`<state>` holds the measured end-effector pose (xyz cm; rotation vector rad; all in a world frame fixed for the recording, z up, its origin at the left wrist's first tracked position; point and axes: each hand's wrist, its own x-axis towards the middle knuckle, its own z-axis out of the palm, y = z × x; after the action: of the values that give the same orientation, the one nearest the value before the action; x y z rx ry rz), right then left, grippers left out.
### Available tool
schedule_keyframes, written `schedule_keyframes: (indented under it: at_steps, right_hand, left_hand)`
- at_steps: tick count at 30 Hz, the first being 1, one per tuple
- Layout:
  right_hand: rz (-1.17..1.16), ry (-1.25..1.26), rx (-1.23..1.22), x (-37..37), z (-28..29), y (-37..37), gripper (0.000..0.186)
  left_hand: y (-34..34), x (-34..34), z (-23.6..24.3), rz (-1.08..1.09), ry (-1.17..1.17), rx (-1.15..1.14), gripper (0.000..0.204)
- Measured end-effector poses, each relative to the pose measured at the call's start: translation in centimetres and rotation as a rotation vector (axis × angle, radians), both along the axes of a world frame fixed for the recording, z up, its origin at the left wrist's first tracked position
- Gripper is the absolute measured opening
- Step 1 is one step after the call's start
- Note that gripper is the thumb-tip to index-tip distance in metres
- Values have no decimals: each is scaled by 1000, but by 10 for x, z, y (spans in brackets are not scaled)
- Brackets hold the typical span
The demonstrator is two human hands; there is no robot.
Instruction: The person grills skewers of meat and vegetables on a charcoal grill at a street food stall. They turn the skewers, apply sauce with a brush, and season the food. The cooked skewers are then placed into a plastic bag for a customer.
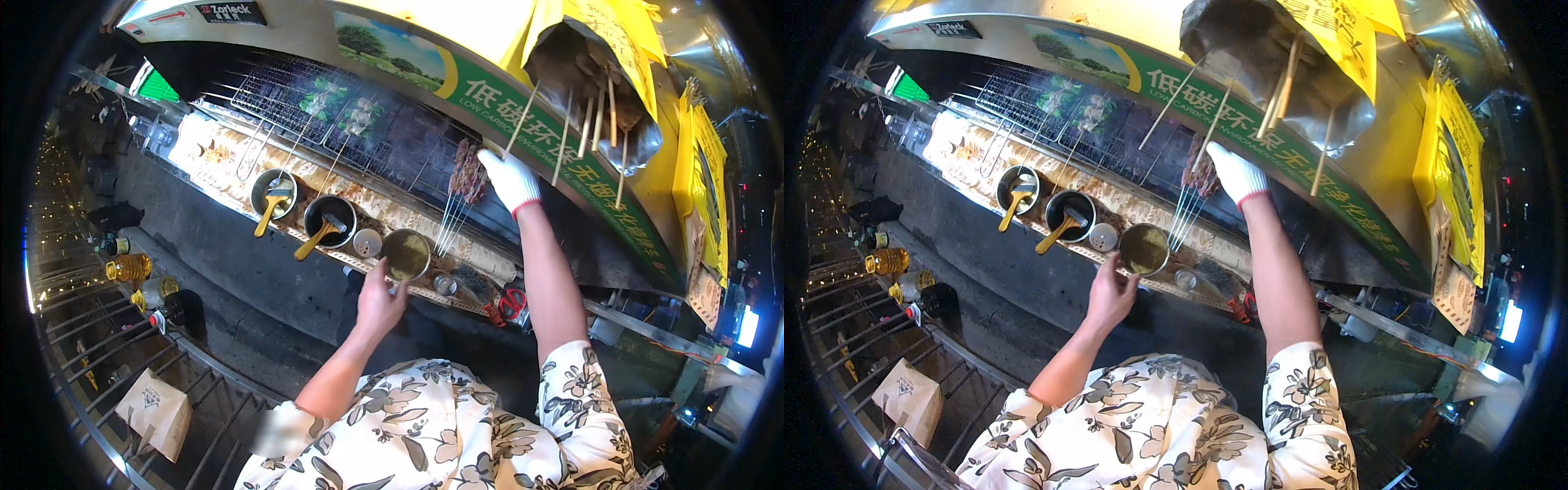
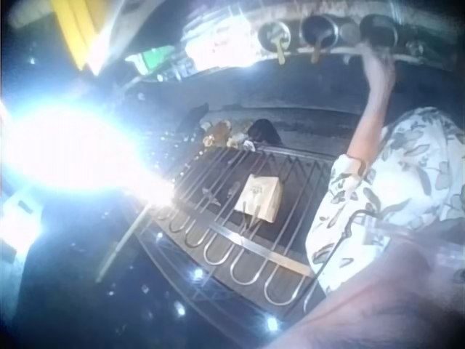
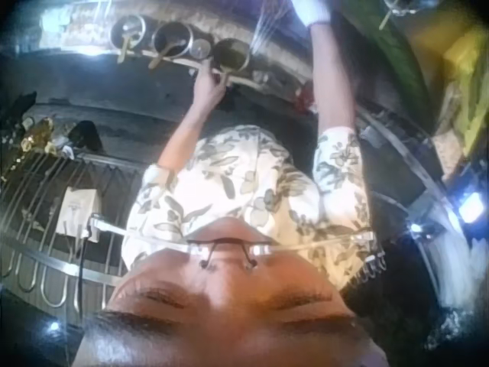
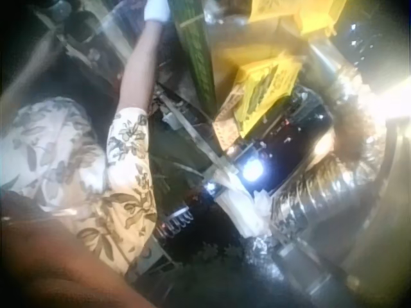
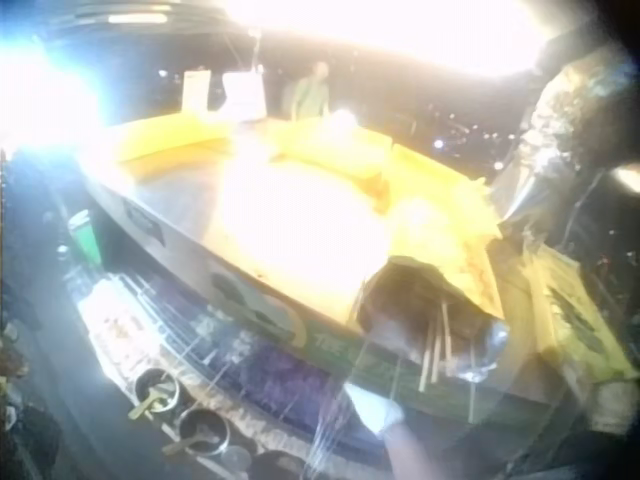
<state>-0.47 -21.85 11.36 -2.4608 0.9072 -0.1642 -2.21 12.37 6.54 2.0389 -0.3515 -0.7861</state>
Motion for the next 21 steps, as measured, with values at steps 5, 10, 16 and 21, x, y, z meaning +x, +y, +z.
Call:
schedule_keyframes:
  at_steps: [5,10,16,21]
  right_hand:
    - [-178,-213,450,-91,50,69,36]
    - [-282,-123,537,-187,25,114,34]
    - [-352,-178,594,-238,12,127,33]
    - [-423,-233,639,-250,14,121,32]
  left_hand:
    - [-79,-16,17,-186,-436,90,94]
    - [-136,-25,6,-196,-352,414,93]
    - [-154,-18,-19,-243,-250,513,62]
    - [-149,-6,-23,-283,-262,509,37]
